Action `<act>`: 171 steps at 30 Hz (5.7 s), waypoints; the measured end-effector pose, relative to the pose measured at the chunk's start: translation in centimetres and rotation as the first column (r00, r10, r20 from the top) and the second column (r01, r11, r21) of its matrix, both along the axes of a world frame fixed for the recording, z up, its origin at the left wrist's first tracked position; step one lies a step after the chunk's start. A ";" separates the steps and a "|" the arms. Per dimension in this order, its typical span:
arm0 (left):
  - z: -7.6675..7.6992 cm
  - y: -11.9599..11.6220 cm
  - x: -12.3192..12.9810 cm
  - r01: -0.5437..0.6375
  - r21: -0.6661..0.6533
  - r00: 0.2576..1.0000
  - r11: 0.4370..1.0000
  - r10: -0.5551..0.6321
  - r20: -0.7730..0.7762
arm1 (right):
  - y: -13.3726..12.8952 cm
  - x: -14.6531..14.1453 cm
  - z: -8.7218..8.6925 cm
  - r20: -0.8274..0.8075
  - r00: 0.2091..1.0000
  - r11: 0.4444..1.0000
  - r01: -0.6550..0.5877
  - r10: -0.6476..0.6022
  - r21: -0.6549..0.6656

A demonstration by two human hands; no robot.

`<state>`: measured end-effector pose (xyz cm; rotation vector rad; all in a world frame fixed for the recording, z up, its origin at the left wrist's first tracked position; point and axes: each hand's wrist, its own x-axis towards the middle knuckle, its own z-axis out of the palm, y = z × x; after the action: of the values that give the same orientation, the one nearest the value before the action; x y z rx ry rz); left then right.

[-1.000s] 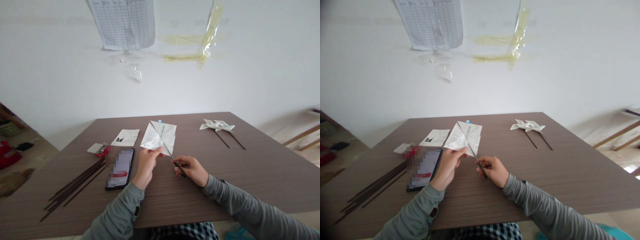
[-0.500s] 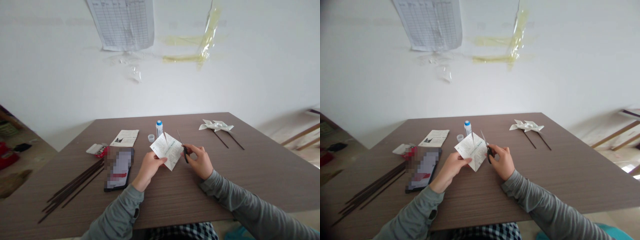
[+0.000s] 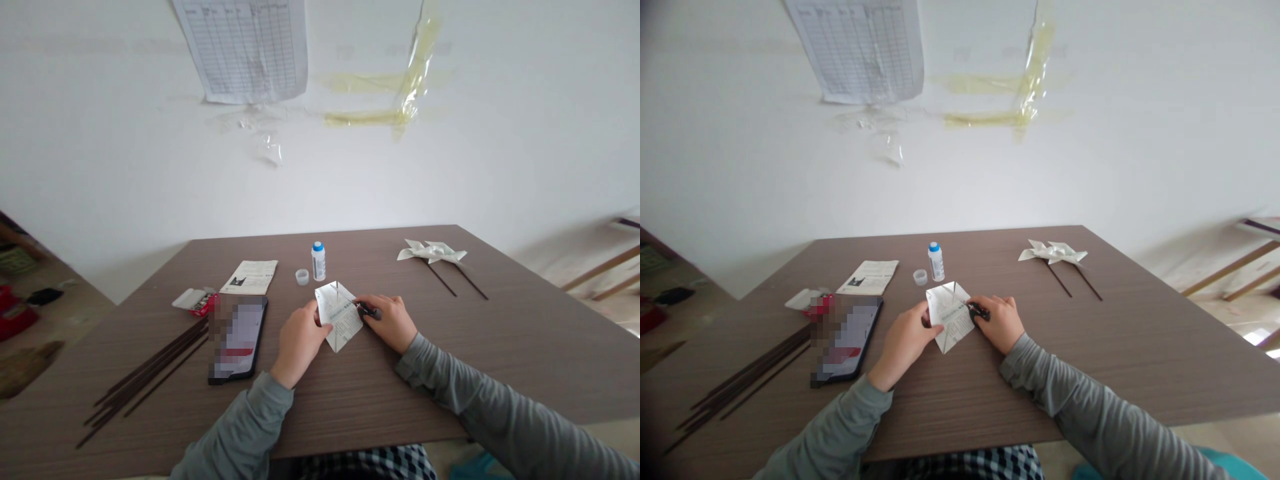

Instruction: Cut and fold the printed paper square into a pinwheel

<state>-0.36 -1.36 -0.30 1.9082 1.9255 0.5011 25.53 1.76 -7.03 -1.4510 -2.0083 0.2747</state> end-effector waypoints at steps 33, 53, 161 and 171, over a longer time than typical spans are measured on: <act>-4.8 -0.6 -0.4 0.266 0.236 0.942 0.935 -0.200 -0.269 | -0.1 0.0 0.6 -0.058 0.998 0.992 0.010 -0.003 0.123; -4.6 -0.5 -0.2 0.243 0.296 0.961 0.924 -0.187 -0.205 | -1.2 -1.7 0.5 0.133 0.987 0.987 -0.103 0.086 0.126; 3.6 10.0 -6.2 0.046 0.153 0.945 0.987 0.007 -0.327 | -0.5 -1.0 2.4 0.128 0.954 0.947 -0.241 0.272 -0.214; 3.6 10.4 -5.4 0.025 0.178 0.952 0.984 0.032 -0.306 | -0.3 -0.9 1.6 0.125 0.952 0.955 -0.262 0.279 -0.137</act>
<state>-5.74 9.01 3.30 2.2095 2.1386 0.4094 24.65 1.45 -5.39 -1.2933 -2.3477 0.4245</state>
